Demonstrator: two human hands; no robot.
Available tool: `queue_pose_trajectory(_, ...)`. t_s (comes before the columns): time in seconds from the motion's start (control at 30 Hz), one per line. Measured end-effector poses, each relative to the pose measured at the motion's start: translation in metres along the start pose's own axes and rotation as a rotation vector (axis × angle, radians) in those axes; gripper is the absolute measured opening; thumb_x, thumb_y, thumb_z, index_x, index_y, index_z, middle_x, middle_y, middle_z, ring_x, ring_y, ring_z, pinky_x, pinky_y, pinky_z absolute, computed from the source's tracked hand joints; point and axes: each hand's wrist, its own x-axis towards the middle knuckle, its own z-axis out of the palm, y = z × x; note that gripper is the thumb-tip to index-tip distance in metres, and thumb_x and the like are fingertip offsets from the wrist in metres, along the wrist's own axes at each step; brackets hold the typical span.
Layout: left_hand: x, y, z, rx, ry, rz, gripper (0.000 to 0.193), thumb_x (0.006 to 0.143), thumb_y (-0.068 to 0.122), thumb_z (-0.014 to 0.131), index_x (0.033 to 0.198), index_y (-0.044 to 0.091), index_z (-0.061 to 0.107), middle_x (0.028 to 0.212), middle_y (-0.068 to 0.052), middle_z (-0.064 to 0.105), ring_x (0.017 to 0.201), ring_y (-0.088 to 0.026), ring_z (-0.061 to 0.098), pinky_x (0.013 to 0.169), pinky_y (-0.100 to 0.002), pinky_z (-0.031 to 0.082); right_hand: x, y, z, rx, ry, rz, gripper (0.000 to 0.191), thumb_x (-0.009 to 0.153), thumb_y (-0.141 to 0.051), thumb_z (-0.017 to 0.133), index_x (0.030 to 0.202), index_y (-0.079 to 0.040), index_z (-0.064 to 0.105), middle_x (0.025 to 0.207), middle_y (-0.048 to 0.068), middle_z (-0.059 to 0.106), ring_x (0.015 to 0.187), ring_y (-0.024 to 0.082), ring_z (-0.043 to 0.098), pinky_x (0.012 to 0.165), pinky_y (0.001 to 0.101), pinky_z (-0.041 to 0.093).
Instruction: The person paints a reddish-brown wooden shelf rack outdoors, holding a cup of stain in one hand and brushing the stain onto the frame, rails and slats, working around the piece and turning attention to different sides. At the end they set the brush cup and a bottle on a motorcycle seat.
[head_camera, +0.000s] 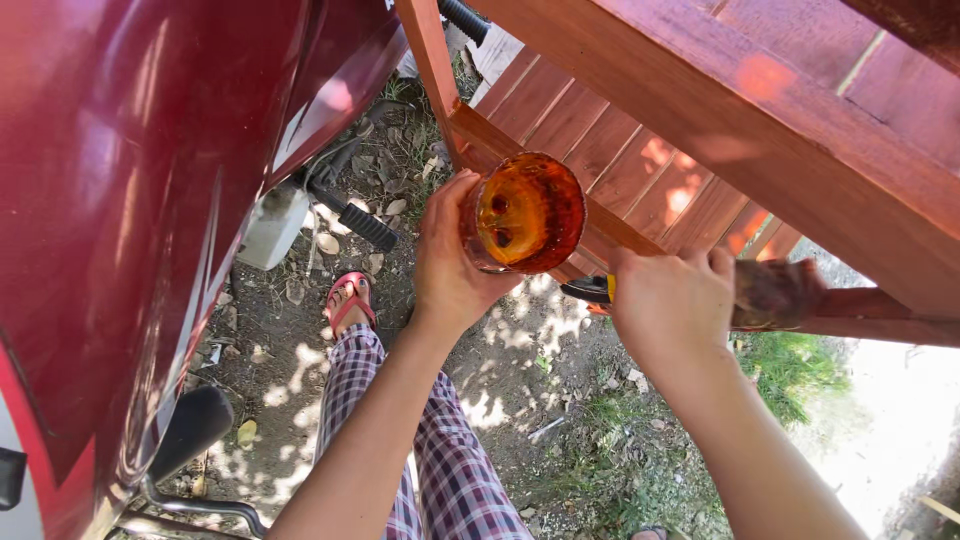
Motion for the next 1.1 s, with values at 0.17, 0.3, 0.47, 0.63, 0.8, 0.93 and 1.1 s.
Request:
queue_pose_trajectory(0.17,0.004,-0.001,-0.006,0.0,-0.011,0.011,0.107,0.054,0.017,0.1,0.144,0.009,0.042,0.147,-0.015,0.049,0.14,-0.036,0.05,0.12,-0.046,0.043,-0.002,0.004,-0.009,0.053,-0.041,0.011,0.021,0.089,-0.023,0.06,0.102,-0.027,0.076,0.082,0.01,0.077,0.101,0.031,0.07,0.099,0.0523,0.048)
queue_pose_trajectory(0.3,0.0,-0.003,-0.003,0.065,-0.031,-0.025,0.11,0.054,0.016,0.101,0.145,0.007,0.04,0.148,-0.017,0.049,0.14,-0.038,0.047,0.119,-0.047,0.041,-0.025,0.018,-0.036,-0.034,0.125,0.053,0.013,0.088,-0.032,0.07,0.097,-0.024,0.074,0.081,0.008,0.075,0.095,0.03,0.069,0.103,0.0496,0.049)
queue_pose_trajectory(0.47,0.004,-0.004,-0.001,-0.002,0.007,-0.027,0.11,0.052,0.018,0.1,0.145,0.008,0.042,0.146,-0.016,0.05,0.14,-0.036,0.05,0.119,-0.045,0.043,-0.008,-0.002,0.013,0.157,0.379,0.073,0.024,0.069,-0.024,0.082,0.091,-0.025,0.074,0.082,0.008,0.072,0.093,0.031,0.067,0.092,0.0464,0.051)
queue_pose_trajectory(0.63,0.002,-0.013,-0.012,0.003,0.022,0.014,0.109,0.056,0.018,0.101,0.146,0.008,0.041,0.148,-0.015,0.05,0.141,-0.036,0.05,0.121,-0.046,0.042,0.014,-0.006,0.103,0.47,0.523,0.158,0.02,0.075,-0.017,0.083,0.09,-0.017,0.07,0.08,0.011,0.068,0.089,0.033,0.063,0.085,0.0489,0.05)
queue_pose_trajectory(0.8,0.003,-0.021,-0.02,0.009,0.012,0.002,0.11,0.056,0.019,0.1,0.147,0.008,0.04,0.149,-0.016,0.048,0.142,-0.036,0.049,0.122,-0.047,0.042,0.019,0.013,0.132,1.114,0.88,0.32,0.025,0.093,0.009,0.056,0.086,-0.015,0.062,0.083,0.007,0.066,0.083,0.017,0.066,0.076,0.0288,0.053)
queue_pose_trajectory(0.93,0.006,-0.017,-0.019,0.048,0.016,-0.03,0.11,0.052,0.017,0.099,0.145,0.008,0.041,0.148,-0.016,0.049,0.141,-0.036,0.049,0.12,-0.048,0.042,0.013,0.005,0.123,1.352,1.044,0.268,0.026,0.094,0.011,0.06,0.084,-0.013,0.06,0.085,0.003,0.06,0.078,0.014,0.058,0.073,0.0229,0.049)
queue_pose_trajectory(1.1,0.007,-0.013,-0.014,0.018,0.016,-0.014,0.108,0.056,0.017,0.1,0.146,0.009,0.041,0.148,-0.014,0.049,0.142,-0.034,0.049,0.121,-0.046,0.043,-0.023,-0.009,0.095,0.596,0.678,0.229,0.024,0.075,0.006,0.072,0.079,-0.016,0.064,0.091,0.006,0.072,0.095,0.026,0.06,0.08,0.0407,0.05)
